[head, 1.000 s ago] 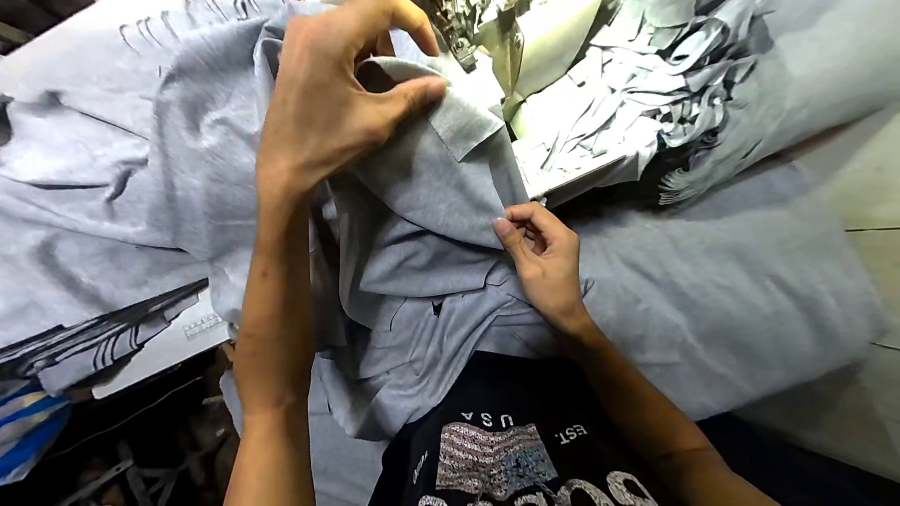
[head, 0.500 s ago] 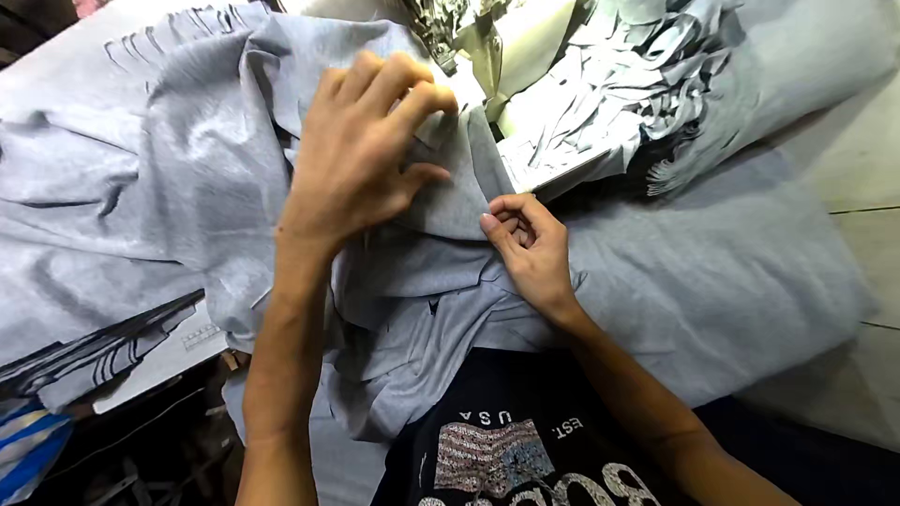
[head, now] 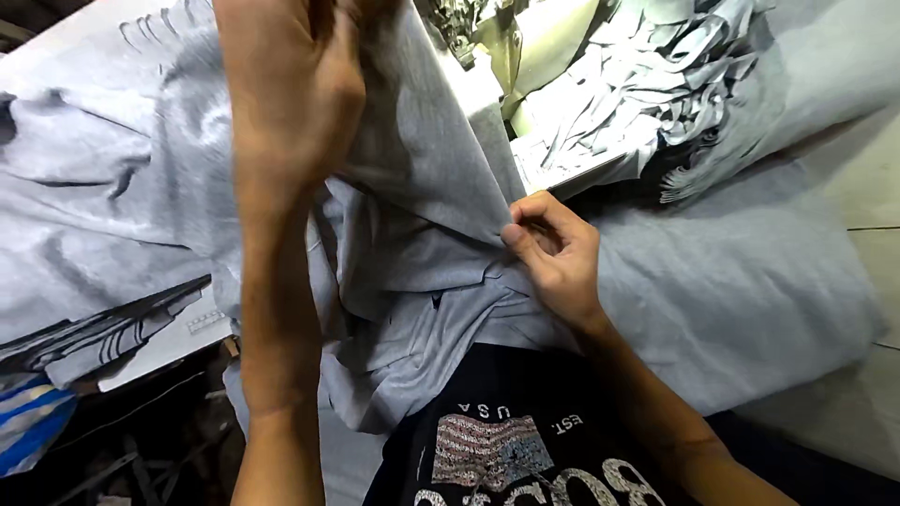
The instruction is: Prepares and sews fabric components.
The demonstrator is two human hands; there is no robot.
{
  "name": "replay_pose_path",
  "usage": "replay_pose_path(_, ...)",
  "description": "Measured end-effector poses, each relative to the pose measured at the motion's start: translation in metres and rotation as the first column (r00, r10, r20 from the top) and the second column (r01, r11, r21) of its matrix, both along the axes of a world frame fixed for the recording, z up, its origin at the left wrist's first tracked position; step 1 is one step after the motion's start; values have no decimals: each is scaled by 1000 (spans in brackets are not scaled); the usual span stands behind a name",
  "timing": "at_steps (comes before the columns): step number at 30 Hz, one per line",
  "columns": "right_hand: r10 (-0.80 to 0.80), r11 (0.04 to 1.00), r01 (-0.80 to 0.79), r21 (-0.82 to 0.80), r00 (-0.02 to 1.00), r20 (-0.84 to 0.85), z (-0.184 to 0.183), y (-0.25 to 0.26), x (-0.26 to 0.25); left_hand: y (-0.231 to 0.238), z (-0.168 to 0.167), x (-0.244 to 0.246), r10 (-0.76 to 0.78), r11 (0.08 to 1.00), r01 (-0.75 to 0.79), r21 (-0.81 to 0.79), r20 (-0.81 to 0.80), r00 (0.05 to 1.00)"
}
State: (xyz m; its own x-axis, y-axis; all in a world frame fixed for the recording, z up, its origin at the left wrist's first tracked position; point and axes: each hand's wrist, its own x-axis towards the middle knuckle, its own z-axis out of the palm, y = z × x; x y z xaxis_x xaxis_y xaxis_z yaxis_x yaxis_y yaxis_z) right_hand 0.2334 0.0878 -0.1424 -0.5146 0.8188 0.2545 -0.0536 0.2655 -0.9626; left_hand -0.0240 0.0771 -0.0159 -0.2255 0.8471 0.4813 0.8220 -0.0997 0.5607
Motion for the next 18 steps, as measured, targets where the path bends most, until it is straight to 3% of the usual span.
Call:
replay_pose_path(2, 12, 999, -11, 32, 999, -31, 5, -2, 4, -2, 18, 0, 25, 989, -20, -145, 32, 999)
replay_pose_path(5, -20, 998, 22, 62, 999, -26, -1, -3, 5, 14, 16, -7, 41, 959, -25, -281, 50, 998)
replay_pose_path(11, -16, 1000, 15, 13, 988, 151, -29, -6, 4, 38, -20, -22, -193, 893, 246, -377, 173, 966)
replay_pose_path(13, 16, 1000, -20, 20, 981, 191, -21, -5, 1, 32, -23, -25, -211, 921, 245, -303, 142, 967)
replay_pose_path(15, 101, 988, -118, 98, 982, 162, -1, -7, -4, 11, -20, -27, -191, 972, 201, -118, 96, 977)
replay_pose_path(18, 387, 895, -382, 230, 922, 26, 51, -26, -12, -56, -7, -56, -140, 975, 113, 193, 133, 981)
